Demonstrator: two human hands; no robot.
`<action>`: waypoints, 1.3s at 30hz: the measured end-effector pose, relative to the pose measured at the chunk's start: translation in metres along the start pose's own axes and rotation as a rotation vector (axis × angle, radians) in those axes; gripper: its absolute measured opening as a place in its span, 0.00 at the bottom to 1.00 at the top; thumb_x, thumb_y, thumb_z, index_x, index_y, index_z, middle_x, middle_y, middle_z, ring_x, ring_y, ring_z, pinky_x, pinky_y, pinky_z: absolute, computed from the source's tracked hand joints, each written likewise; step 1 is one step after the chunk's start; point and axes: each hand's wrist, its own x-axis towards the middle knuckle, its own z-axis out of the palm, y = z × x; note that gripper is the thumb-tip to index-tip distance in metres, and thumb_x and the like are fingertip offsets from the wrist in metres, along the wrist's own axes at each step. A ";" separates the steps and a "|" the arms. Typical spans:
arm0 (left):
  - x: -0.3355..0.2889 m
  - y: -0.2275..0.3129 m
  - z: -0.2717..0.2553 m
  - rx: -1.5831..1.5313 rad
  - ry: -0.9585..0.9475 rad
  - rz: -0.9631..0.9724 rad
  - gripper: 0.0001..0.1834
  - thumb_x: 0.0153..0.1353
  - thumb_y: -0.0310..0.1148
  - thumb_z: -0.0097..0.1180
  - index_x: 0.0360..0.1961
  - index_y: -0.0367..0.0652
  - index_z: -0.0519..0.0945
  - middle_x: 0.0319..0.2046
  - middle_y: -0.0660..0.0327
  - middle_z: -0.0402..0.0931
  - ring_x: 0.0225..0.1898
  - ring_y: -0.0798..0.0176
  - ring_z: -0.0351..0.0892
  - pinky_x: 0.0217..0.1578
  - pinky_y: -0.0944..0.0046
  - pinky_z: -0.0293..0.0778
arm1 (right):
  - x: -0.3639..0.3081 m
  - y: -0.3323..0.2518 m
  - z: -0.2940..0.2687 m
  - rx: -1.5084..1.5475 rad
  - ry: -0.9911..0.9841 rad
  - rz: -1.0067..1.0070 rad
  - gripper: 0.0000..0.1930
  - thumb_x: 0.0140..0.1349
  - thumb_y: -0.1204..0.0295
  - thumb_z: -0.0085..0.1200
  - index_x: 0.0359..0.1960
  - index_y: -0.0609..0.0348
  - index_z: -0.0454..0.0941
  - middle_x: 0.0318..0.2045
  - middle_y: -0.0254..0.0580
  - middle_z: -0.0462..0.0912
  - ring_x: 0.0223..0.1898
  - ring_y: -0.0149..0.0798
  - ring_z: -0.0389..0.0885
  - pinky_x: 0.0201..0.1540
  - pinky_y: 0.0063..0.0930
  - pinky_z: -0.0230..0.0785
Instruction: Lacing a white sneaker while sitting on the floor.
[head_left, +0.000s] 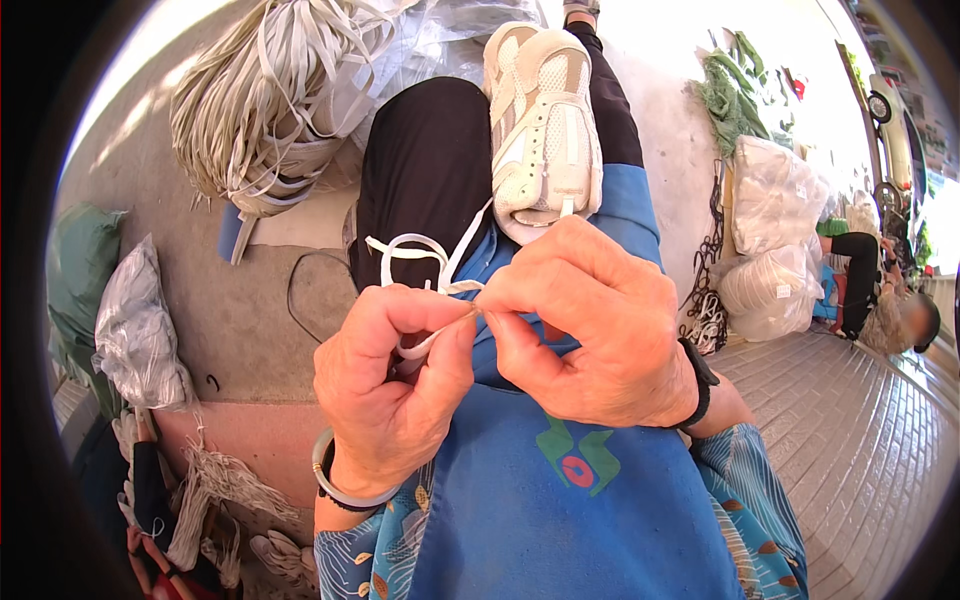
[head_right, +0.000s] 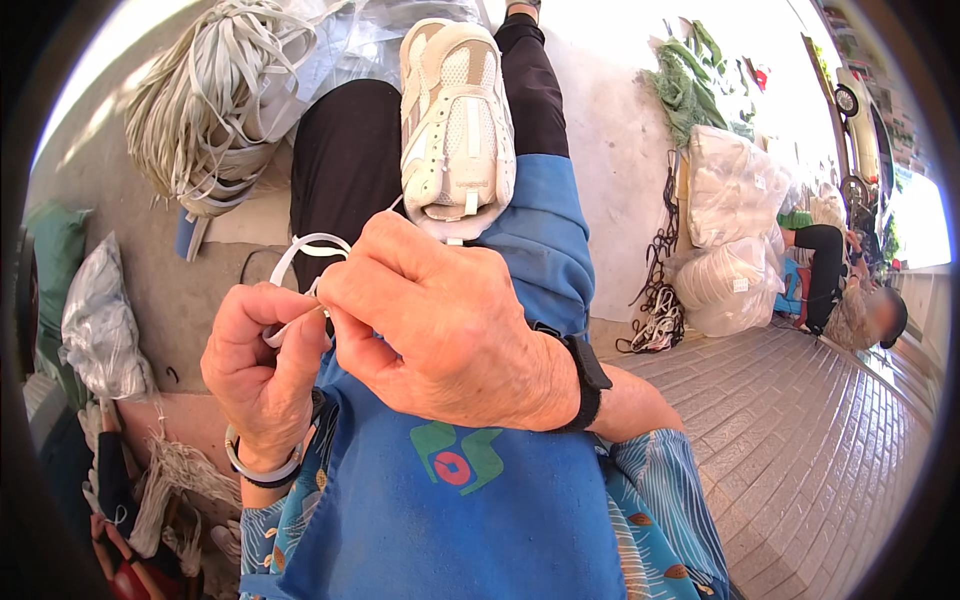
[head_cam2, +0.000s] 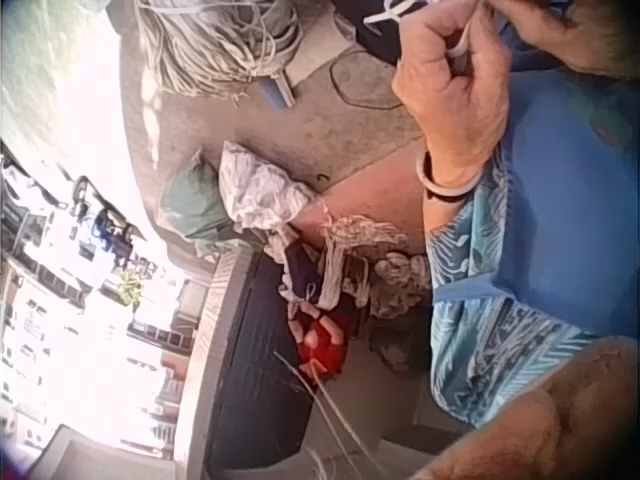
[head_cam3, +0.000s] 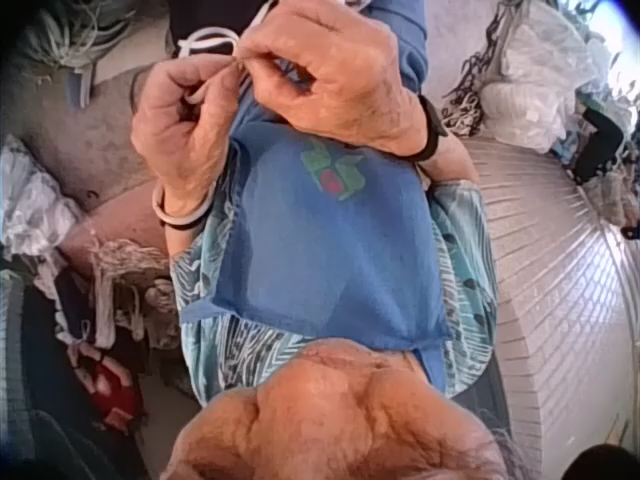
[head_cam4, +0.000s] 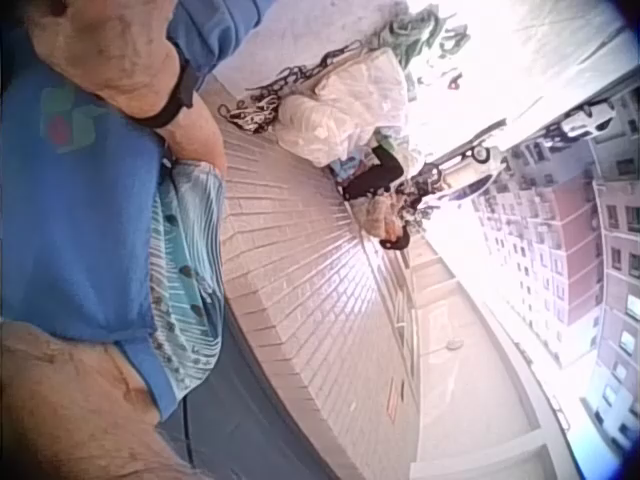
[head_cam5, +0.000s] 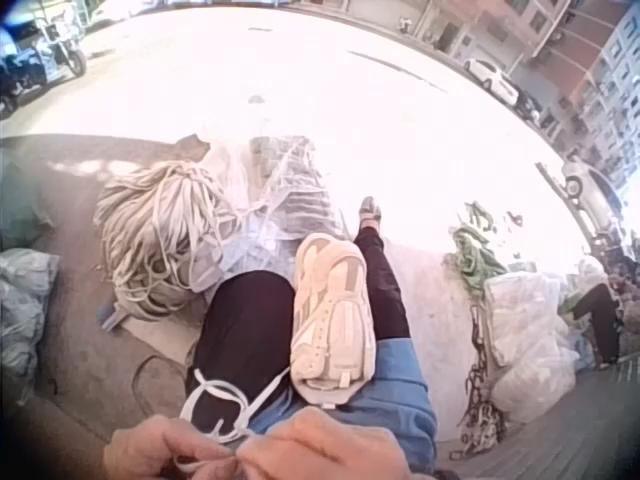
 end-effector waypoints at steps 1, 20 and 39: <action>0.000 0.000 0.000 0.014 0.008 0.014 0.04 0.54 0.22 0.60 0.28 0.37 0.76 0.19 0.70 0.73 0.19 0.82 0.63 0.19 0.80 0.59 | 0.000 0.000 -0.001 -0.002 0.001 0.000 0.11 0.40 0.87 0.57 0.27 0.61 0.79 0.24 0.37 0.76 0.20 0.29 0.73 0.17 0.20 0.64; 0.000 -0.002 -0.002 0.028 -0.014 0.033 0.04 0.54 0.22 0.59 0.31 0.36 0.77 0.21 0.65 0.77 0.20 0.81 0.70 0.21 0.79 0.66 | 0.001 -0.002 -0.001 0.064 -0.016 0.096 0.09 0.41 0.87 0.55 0.24 0.61 0.77 0.22 0.34 0.73 0.16 0.22 0.68 0.15 0.17 0.57; 0.002 0.002 -0.005 -0.237 -0.022 -0.150 0.05 0.58 0.23 0.56 0.34 0.34 0.74 0.24 0.64 0.77 0.23 0.80 0.69 0.23 0.81 0.63 | 0.005 -0.005 -0.007 0.229 -0.120 0.295 0.05 0.45 0.83 0.56 0.24 0.60 0.74 0.21 0.33 0.69 0.17 0.23 0.68 0.15 0.17 0.57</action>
